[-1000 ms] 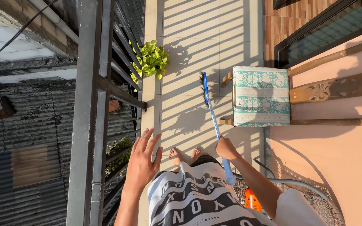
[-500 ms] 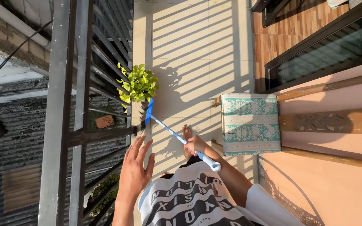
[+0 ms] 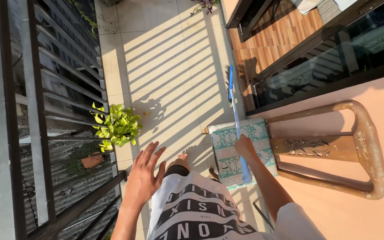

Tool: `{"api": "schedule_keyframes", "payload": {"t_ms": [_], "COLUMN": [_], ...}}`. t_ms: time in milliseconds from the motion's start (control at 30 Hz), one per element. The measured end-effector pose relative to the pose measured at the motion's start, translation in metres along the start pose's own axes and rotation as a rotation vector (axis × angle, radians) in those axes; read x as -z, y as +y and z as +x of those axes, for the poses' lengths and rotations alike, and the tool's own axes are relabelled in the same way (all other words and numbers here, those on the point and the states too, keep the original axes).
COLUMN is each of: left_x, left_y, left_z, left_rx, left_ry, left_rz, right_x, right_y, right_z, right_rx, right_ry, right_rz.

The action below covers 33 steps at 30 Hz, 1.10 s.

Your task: Sweeping the floor inside a house and on a balcony using a broom.

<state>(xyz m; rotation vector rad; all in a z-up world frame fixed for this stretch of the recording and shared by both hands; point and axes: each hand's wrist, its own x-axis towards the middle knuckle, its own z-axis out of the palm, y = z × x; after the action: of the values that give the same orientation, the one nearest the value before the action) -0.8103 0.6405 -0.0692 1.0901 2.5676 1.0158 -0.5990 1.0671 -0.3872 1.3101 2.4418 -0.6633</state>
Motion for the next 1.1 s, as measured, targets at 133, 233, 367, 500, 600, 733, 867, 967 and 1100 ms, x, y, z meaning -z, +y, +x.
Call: {"api": "schedule_keyframes", "payload": {"t_ms": [133, 233, 367, 500, 600, 733, 867, 967, 1100], "left_x": [0.001, 0.000, 0.000, 0.023, 0.051, 0.068, 0.085, 0.095, 0.097], "left_y": [-0.008, -0.019, -0.043, -0.074, -0.090, -0.120, -0.128, -0.129, -0.132], "left_z": [0.040, 0.073, 0.120, 0.172, 0.203, 0.244, 0.288, 0.314, 0.337], "left_rx": [-0.002, -0.012, -0.022, 0.035, 0.099, 0.102, 0.039, 0.004, 0.009], "left_ry": [-0.016, -0.032, -0.036, 0.013, 0.058, 0.059, 0.093, 0.094, 0.094], "left_rz": [-0.005, -0.017, -0.011, 0.036, 0.014, 0.050, 0.059, 0.052, 0.051], "right_x": [-0.017, -0.054, -0.124, -0.182, -0.180, -0.078, 0.038, 0.097, 0.133], "right_y": [-0.001, -0.033, -0.137, -0.259, -0.322, -0.342, -0.315, -0.258, -0.183], "right_z": [0.041, 0.058, 0.060, 0.077, 0.127, 0.170, 0.168, 0.180, 0.223], "right_rx": [-0.099, -0.121, 0.289, 0.576, 0.057, -0.181, -0.088, -0.242, -0.399], "right_ry": [-0.010, -0.110, -0.430, -0.553, -0.917, -1.066, -0.785, -0.691, -0.510], "right_rz": [-0.008, -0.026, -0.165, 0.189, 0.643, 0.968, 0.765, 0.747, 0.613]}}
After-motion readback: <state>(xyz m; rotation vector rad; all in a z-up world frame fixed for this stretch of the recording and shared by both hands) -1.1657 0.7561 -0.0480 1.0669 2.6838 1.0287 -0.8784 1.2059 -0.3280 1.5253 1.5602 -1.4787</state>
